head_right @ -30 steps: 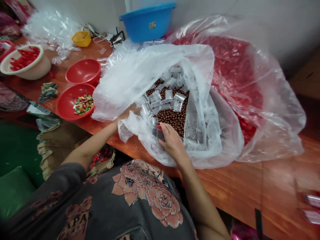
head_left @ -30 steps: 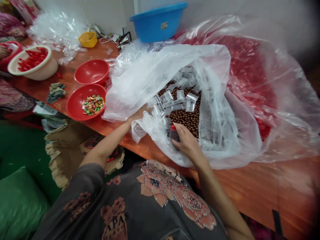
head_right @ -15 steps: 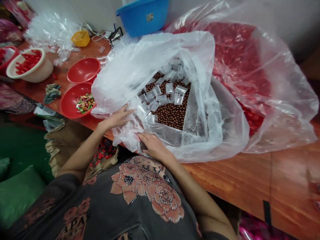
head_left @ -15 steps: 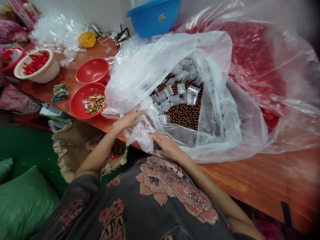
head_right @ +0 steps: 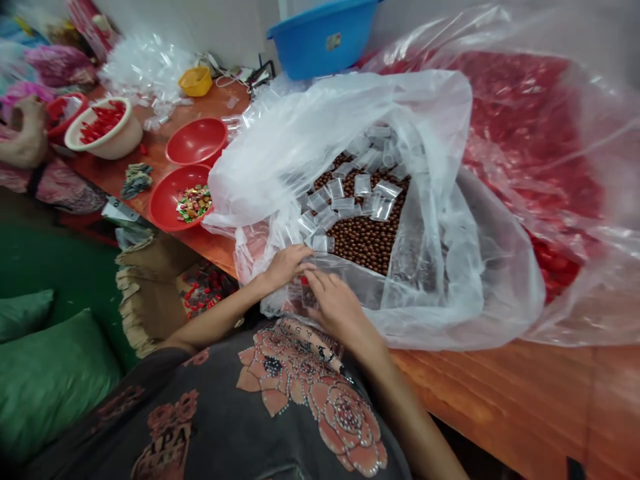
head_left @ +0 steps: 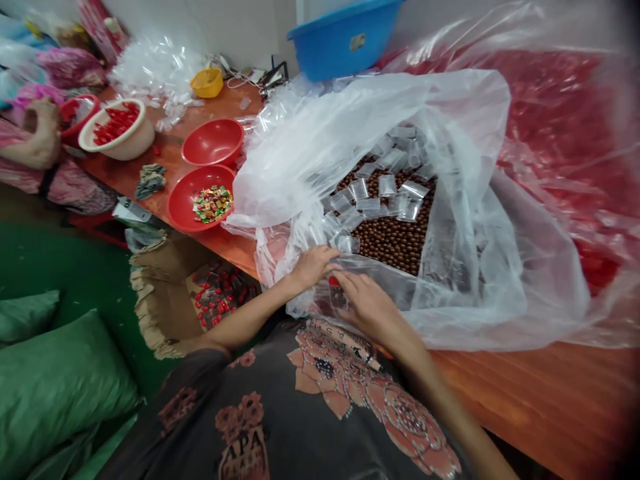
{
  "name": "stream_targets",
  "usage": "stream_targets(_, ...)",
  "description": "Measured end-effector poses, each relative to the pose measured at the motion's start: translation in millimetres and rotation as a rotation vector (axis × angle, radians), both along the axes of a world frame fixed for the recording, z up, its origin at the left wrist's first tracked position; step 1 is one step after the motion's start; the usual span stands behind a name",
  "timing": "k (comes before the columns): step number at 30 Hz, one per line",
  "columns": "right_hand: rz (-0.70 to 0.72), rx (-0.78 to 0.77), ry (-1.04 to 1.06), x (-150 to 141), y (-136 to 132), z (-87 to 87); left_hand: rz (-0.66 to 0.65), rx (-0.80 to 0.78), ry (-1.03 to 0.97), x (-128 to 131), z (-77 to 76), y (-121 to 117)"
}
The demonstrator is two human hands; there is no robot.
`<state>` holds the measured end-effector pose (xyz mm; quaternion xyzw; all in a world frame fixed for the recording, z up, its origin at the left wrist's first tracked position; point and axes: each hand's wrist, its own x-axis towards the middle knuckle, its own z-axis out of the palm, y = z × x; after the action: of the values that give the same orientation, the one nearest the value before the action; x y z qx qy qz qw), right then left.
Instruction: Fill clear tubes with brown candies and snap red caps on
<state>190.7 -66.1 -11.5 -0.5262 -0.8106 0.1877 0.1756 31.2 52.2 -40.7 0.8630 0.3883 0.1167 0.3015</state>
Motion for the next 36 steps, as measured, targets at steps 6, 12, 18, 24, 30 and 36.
stream_targets(6,0.061,-0.058,0.181,-19,11,29.6,0.34,-0.1,-0.471,-54,21.4,10)
stream_targets(12,0.115,-0.124,0.158,-79,58,0.4,0.575,-0.051,-0.624,-97,73.6,15)
stream_targets(18,-0.074,0.036,0.177,-50,62,-3.3,0.418,-0.321,-0.691,-53,87.7,2)
stream_targets(24,-0.394,0.014,0.531,24,14,16.3,0.234,-0.558,-0.655,22,64.2,-3)
stream_targets(30,-0.686,-0.007,0.89,22,8,-13.2,0.332,-0.633,-0.817,63,42.1,-26)
stream_targets(36,-0.734,0.126,0.699,67,-5,5.4,0.182,-0.507,-0.499,70,33.0,-12)
